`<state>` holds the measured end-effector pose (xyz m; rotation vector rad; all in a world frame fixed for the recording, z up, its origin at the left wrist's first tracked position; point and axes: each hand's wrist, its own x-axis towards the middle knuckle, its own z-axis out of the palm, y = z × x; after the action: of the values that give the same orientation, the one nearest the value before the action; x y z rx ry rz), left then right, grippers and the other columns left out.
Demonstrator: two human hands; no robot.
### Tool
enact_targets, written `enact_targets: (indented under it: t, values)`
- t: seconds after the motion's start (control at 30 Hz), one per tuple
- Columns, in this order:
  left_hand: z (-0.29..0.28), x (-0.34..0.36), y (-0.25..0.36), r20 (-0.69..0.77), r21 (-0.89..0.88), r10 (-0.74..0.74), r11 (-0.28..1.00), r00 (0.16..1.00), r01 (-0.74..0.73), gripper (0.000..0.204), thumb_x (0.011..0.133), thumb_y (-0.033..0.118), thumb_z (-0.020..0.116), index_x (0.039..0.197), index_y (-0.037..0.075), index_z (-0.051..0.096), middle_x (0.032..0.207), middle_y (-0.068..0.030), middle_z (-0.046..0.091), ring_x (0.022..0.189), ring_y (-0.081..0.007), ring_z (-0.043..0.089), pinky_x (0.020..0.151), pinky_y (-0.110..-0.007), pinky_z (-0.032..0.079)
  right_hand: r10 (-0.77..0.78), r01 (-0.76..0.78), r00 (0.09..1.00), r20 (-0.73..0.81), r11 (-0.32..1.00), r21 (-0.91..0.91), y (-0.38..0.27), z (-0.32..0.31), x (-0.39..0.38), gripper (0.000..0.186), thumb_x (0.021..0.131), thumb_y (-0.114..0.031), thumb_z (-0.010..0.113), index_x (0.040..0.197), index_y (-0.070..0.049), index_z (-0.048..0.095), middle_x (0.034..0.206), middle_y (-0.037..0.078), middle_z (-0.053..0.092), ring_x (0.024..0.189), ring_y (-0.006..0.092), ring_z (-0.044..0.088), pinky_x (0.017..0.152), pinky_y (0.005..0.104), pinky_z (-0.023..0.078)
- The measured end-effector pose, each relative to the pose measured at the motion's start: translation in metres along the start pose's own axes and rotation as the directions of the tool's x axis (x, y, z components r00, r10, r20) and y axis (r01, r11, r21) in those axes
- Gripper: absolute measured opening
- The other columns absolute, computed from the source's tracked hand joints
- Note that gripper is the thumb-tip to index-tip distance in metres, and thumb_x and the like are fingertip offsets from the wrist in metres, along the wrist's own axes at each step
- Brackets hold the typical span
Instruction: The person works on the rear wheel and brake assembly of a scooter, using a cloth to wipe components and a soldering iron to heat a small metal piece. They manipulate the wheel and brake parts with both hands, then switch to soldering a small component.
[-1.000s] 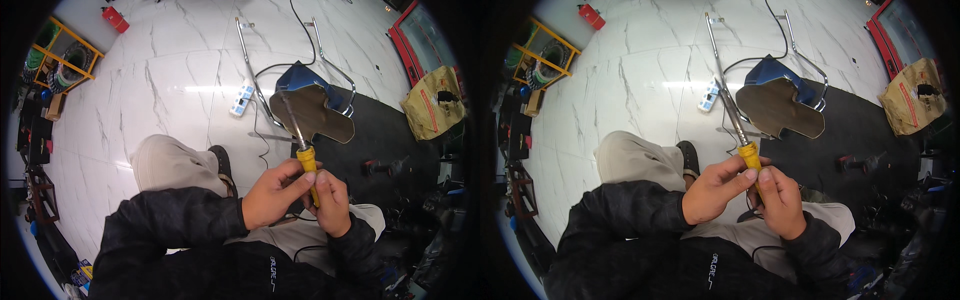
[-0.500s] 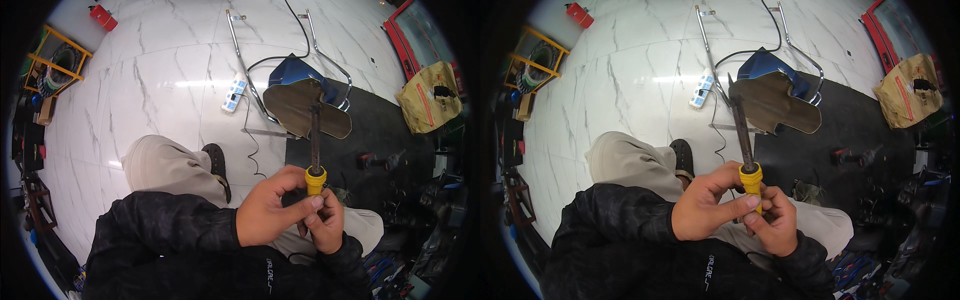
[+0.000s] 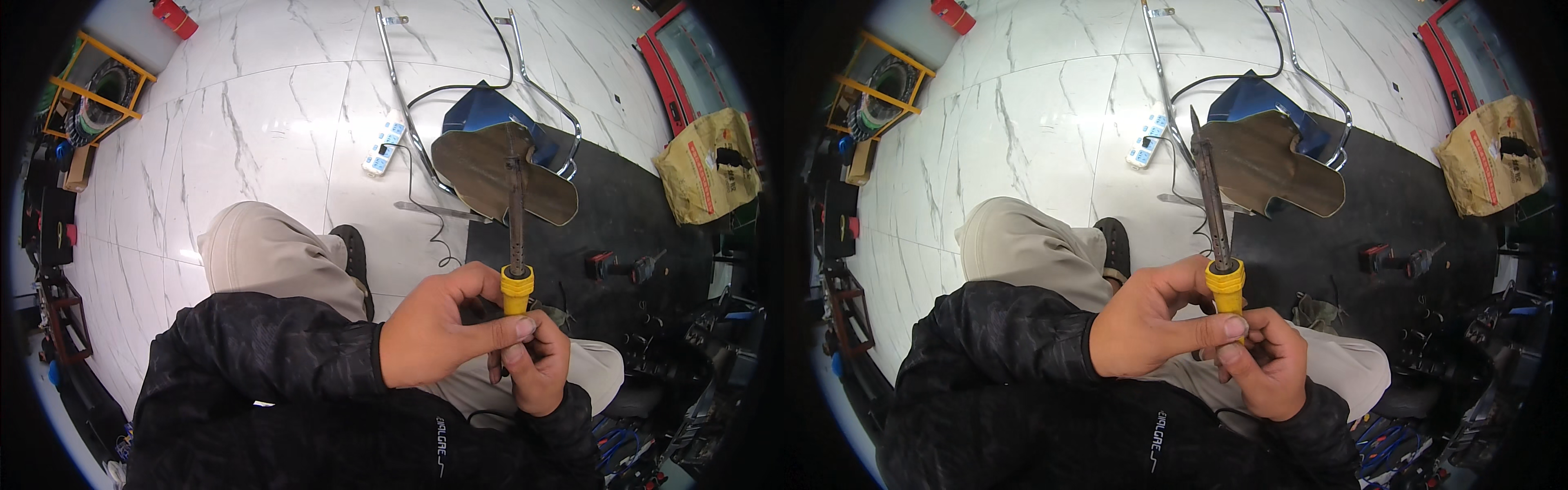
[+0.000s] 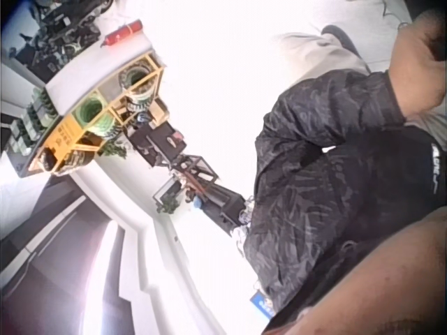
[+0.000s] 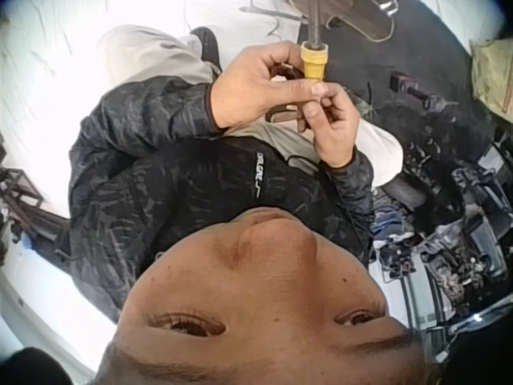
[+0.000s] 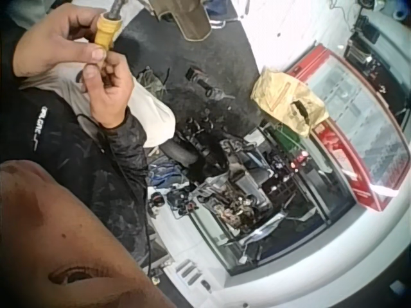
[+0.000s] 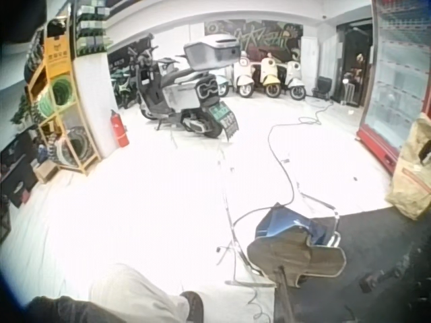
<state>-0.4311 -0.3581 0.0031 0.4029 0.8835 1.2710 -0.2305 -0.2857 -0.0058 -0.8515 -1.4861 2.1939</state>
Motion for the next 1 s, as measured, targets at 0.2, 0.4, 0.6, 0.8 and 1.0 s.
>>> enact_targets:
  t: [0.2,0.4,0.6,0.8,1.0]
  values:
    - [-0.0006,0.0040,-0.0015,0.019,0.009,0.008,1.000,1.000,-0.008,0.024,0.099,0.011,0.080,0.118,0.002,0.068,0.106,-0.0037,0.068,0.090,-0.0097,0.063,0.079,-0.027,0.053,-0.003,0.003,1.000,-0.003,0.999,-0.036,-0.0018,-0.0018,-0.0010,0.027,0.105,-0.019,0.069,0.116,0.003,0.060,0.093,0.012,0.074,0.073,0.0099,0.066,0.063,0.0241,0.053]
    - [-0.0020,0.0062,-0.0035,0.028,-0.025,-0.039,0.999,0.999,0.039,0.027,0.098,0.010,0.080,0.121,0.001,0.068,0.107,-0.0041,0.070,0.091,-0.0102,0.064,0.079,-0.028,0.054,-0.002,0.001,1.000,-0.027,0.999,-0.050,-0.0010,-0.0013,-0.0007,0.026,0.105,-0.019,0.068,0.116,0.003,0.061,0.092,0.011,0.075,0.072,0.0095,0.065,0.063,0.0239,0.053]
    - [-0.0043,0.0062,-0.0040,0.006,0.033,-0.051,0.998,0.999,0.050,0.030,0.099,0.011,0.080,0.124,0.001,0.068,0.109,-0.0044,0.070,0.098,-0.0112,0.065,0.083,-0.029,0.055,0.008,-0.011,0.999,-0.031,0.996,-0.087,-0.0007,-0.0030,-0.0007,0.026,0.103,-0.017,0.071,0.116,0.004,0.061,0.092,0.011,0.076,0.075,0.0105,0.068,0.067,0.0253,0.055]
    - [-0.0062,0.0033,-0.0026,0.008,0.092,-0.051,0.995,0.999,0.050,0.035,0.102,0.014,0.076,0.132,-0.002,0.066,0.115,-0.0069,0.071,0.106,-0.0129,0.066,0.091,-0.029,0.054,-0.068,0.055,0.995,-0.076,0.986,-0.156,-0.0026,-0.0011,0.0013,0.027,0.097,-0.008,0.077,0.114,0.004,0.060,0.094,0.013,0.077,0.084,0.0173,0.077,0.079,0.0300,0.060]
    - [-0.0065,0.0010,-0.0022,0.089,0.071,-0.005,0.997,0.996,-0.001,0.040,0.106,0.016,0.070,0.139,-0.005,0.062,0.121,-0.0094,0.071,0.108,-0.0129,0.066,0.093,-0.029,0.054,-0.125,0.102,0.985,-0.117,0.977,-0.186,-0.0033,0.0020,0.0034,0.030,0.094,-0.003,0.079,0.113,0.002,0.056,0.097,0.014,0.076,0.085,0.0207,0.078,0.079,0.0324,0.062]
